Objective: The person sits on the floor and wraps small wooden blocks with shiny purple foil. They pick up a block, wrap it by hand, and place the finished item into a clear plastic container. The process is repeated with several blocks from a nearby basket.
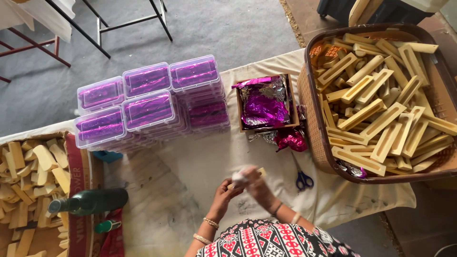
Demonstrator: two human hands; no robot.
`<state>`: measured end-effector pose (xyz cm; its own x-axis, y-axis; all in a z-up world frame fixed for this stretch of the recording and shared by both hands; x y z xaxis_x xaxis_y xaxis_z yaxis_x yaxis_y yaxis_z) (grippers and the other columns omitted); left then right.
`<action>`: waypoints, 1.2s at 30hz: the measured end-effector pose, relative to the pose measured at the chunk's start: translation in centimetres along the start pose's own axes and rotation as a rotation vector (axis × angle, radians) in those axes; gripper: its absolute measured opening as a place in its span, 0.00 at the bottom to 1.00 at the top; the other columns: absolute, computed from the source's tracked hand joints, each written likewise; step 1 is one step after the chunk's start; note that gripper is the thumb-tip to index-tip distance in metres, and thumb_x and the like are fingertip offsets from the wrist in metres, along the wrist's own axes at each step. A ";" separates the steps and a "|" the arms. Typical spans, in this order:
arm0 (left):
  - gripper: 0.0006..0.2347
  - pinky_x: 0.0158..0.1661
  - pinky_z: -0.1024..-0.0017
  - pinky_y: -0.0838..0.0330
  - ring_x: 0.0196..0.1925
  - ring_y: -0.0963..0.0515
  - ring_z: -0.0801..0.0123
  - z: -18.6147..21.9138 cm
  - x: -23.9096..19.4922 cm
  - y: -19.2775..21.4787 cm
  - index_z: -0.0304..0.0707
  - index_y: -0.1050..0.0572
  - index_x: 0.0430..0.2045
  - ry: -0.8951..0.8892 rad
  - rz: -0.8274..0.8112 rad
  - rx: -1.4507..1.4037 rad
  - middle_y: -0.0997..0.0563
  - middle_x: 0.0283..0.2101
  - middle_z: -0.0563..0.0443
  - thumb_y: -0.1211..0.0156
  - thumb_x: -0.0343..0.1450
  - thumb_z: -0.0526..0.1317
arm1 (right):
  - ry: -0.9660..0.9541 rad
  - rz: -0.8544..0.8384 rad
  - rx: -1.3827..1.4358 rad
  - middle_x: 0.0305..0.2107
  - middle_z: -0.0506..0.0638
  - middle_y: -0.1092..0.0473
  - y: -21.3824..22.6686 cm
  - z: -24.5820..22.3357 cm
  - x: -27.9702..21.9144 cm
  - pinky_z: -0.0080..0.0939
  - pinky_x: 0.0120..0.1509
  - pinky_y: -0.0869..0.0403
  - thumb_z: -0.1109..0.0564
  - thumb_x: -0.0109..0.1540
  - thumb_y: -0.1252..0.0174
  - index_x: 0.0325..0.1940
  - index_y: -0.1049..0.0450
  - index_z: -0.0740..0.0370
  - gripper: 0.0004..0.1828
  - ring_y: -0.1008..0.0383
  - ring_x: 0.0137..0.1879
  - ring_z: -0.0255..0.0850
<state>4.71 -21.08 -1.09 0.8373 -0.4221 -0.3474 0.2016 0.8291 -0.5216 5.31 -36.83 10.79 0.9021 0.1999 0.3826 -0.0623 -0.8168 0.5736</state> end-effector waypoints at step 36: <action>0.07 0.43 0.73 0.21 0.40 0.18 0.70 0.2 -0.4 -1.0 0.28 0.28 0.46 -0.277 0.008 0.553 0.19 0.35 0.49 0.44 0.75 0.30 | 0.150 -0.319 -0.241 0.42 0.59 0.27 -1.8 -0.2 -0.5 0.49 0.40 0.23 0.54 0.66 0.46 0.47 0.28 0.64 0.12 0.22 0.41 0.52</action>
<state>4.24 -21.70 -0.27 0.9258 -0.3655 -0.0962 0.3660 0.9305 -0.0131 4.90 -35.34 9.69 0.8214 0.5130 0.2493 0.0957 -0.5549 0.8264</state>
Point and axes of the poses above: each hand's wrist, its own x-axis towards the middle knuckle, its own y-axis out of the back of the hand, z = x × y, the point moved 6 cm from there along x, towards the middle knuckle
